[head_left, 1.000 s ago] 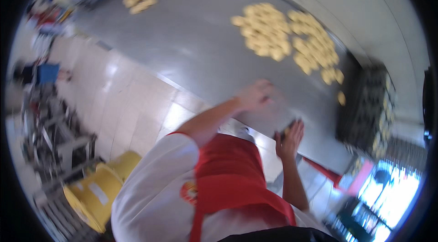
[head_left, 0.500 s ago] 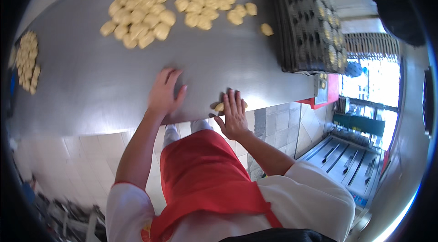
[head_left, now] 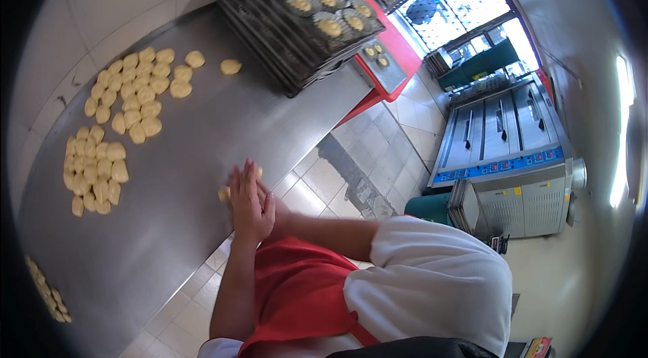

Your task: The person rolls pieces of dough into long strips by hand on a metal table, curls each strip into a spiral shape, and places them into individual paper liners on a baking tray.

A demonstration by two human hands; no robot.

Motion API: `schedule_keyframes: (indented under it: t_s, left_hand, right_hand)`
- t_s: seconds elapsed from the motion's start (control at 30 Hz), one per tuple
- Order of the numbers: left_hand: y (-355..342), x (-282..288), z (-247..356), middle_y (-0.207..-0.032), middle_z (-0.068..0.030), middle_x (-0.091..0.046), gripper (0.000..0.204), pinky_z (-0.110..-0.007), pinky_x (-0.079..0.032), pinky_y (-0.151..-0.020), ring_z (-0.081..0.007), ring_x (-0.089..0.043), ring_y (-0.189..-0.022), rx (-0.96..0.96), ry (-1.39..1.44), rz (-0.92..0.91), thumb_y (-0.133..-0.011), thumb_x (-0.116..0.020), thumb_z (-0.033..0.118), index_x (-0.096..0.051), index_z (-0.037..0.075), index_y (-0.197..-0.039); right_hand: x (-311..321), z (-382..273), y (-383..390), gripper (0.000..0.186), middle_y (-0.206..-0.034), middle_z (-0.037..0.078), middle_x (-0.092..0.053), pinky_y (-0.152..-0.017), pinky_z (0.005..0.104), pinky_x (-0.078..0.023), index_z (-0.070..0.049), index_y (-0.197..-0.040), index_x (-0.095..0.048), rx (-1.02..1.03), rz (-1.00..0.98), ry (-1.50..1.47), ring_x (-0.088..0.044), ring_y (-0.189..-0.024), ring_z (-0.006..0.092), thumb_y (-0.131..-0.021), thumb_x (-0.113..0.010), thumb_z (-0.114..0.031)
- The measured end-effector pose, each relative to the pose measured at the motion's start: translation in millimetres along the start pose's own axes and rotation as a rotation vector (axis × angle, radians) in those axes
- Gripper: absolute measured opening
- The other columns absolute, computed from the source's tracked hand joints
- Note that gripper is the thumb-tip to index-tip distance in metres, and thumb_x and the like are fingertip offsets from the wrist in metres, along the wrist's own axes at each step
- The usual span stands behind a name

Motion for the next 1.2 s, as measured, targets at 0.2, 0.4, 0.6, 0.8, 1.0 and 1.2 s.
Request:
schedule_keyframes:
  t_s: [0.2, 0.4, 0.6, 0.8, 1.0, 1.2]
  left_hand:
    - [-53.6, 32.5, -103.3, -0.181, -0.0182, -0.015, 0.074, -0.071, -0.007, -0.13, -0.0502, -0.007, -0.166, 0.343, -0.783, 0.324, -0.111, -0.045, 0.05, -0.027, 0.014, -0.173]
    - [-105.6, 79.1, -102.8, -0.182, -0.0138, -0.018, 0.069, -0.066, -0.009, -0.132, -0.0479, -0.009, -0.166, 0.215, -0.996, 0.161, -0.113, -0.039, 0.047, -0.027, 0.014, -0.173]
    - [78.7, -22.6, -51.4, -0.18, -0.0179, -0.024, 0.073, -0.068, -0.021, -0.129, -0.0539, -0.02, -0.162, 0.348, -0.97, -0.205, -0.108, -0.053, 0.038, -0.031, 0.012, -0.172]
    - [-21.8, 55.9, -114.3, -0.182, -0.0195, -0.013, 0.082, -0.068, -0.012, -0.13, -0.0516, -0.011, -0.165, 0.475, -1.072, 0.251, -0.11, -0.032, 0.068, -0.02, 0.021, -0.176]
    - [-89.0, 147.8, -156.3, -0.182, -0.0157, -0.013, 0.076, -0.065, -0.01, -0.132, -0.0473, -0.009, -0.166, 0.329, -1.131, 0.499, -0.113, -0.032, 0.063, -0.017, 0.024, -0.176]
    - [42.8, 43.6, -83.3, -0.18, -0.0205, -0.021, 0.078, -0.061, -0.015, -0.132, -0.0488, -0.019, -0.164, 0.353, -0.904, 0.109, -0.108, -0.055, 0.042, -0.026, 0.009, -0.173]
  right_hand:
    - [20.7, 56.4, -83.4, 0.08, -0.18, 0.025, -0.014, -0.134, 0.0586, -0.008, -0.001, -0.172, -0.021, -0.101, -0.071, 0.426, -0.008, -0.166, 0.0493, -0.109, -0.04, -0.047]
    - [52.9, 63.0, -188.4, 0.086, -0.177, 0.024, -0.024, -0.133, 0.0603, -0.013, 0.002, -0.166, -0.035, 0.213, -0.013, 0.126, -0.017, -0.164, 0.0475, -0.106, -0.048, -0.058]
    - [39.8, 60.4, 29.0, 0.088, -0.18, 0.018, -0.019, -0.137, 0.0522, -0.009, -0.002, -0.17, -0.028, 0.353, -0.527, 0.084, -0.01, -0.168, 0.0388, -0.105, -0.056, -0.055]
    - [60.3, 86.9, -93.2, 0.091, -0.178, 0.025, -0.02, -0.134, 0.0587, -0.013, 0.001, -0.168, -0.03, 0.162, -0.139, 0.039, -0.015, -0.165, 0.0466, -0.104, -0.055, -0.059]
    - [74.5, 83.2, -222.8, 0.089, -0.177, 0.026, -0.021, -0.132, 0.0626, -0.015, 0.001, -0.167, -0.033, 0.215, 0.144, 0.071, -0.016, -0.163, 0.0506, -0.105, -0.054, -0.059]
    - [52.3, 74.4, -51.6, 0.08, -0.179, 0.02, -0.022, -0.133, 0.0579, -0.019, -0.003, -0.169, -0.029, 0.241, -0.154, 0.17, -0.02, -0.164, 0.0457, -0.107, -0.056, -0.046]
Point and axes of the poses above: each hand's wrist, its own y-axis away from the middle knuckle, its own x-axis out of the back of the hand, z = x × y, the point moved 10 cm from there along -y, towards the middle knuckle
